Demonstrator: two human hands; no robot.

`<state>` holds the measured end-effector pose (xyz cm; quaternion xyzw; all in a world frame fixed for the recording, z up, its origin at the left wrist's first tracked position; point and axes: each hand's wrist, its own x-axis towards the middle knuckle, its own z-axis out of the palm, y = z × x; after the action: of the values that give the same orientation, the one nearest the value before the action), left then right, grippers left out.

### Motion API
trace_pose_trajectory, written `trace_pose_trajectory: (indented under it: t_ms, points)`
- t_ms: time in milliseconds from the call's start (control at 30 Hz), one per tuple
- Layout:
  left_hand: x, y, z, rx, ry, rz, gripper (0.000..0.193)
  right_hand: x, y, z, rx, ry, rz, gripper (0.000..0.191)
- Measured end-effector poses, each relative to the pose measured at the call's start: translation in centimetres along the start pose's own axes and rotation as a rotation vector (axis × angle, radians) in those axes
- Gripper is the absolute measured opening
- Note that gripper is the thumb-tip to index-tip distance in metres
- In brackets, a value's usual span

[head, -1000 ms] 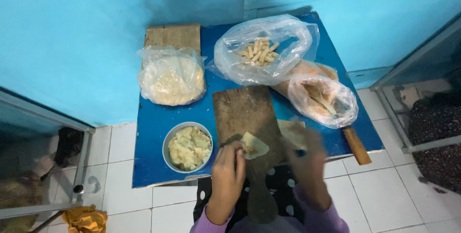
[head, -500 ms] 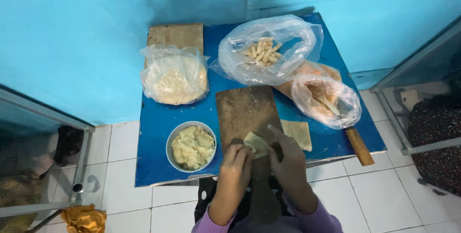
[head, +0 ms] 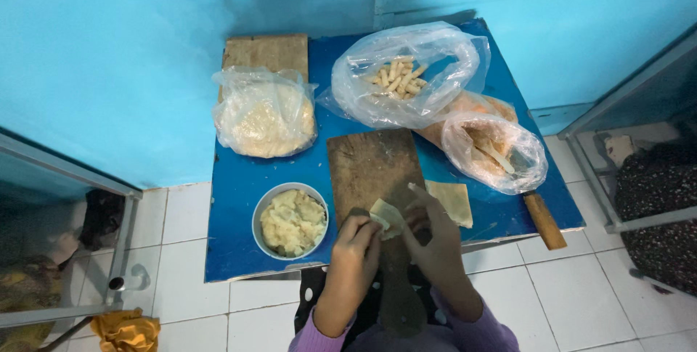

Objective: The person takes thin pastry wrappers from a plastic bag, places a scoop of filling from a bowl onto a wrapper, folds the wrapper over the filling, and stacks the folded pieces on a wooden board. They repeat this cycle, occasionally repositioning wrappers and the bowl on the small blue table.

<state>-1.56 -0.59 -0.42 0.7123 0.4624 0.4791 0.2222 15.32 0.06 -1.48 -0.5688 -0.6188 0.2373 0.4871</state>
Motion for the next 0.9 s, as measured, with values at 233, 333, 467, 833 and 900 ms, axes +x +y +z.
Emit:
trace_pose_trajectory:
  t_ms: [233,333,467,833,900]
  points:
    - [0.4,0.1,0.0,0.009,-0.014,-0.014,0.017,-1.3,0.5,1.8,-0.066,0.161,-0.129,0.066]
    - [0.4,0.1,-0.1,0.0,-0.023,-0.022,0.018,-1.8,0.6,2.4,-0.091,0.171,-0.263,0.061]
    - [0.3,-0.1,0.0,-0.032,-0.046,-0.09,0.026,-1.9,0.5,2.6,-0.088,0.084,-0.237,0.057]
    - [0.4,-0.1,-0.8,0.026,-0.105,0.065,0.022,-0.5,-0.3,-1.5,-0.072,-0.248,-0.339,0.049]
    - [0.6,0.2,-1.5,-0.014,-0.152,0.091,0.027,0.2,-0.1,-1.7,-0.083,-0.266,-0.387,0.046]
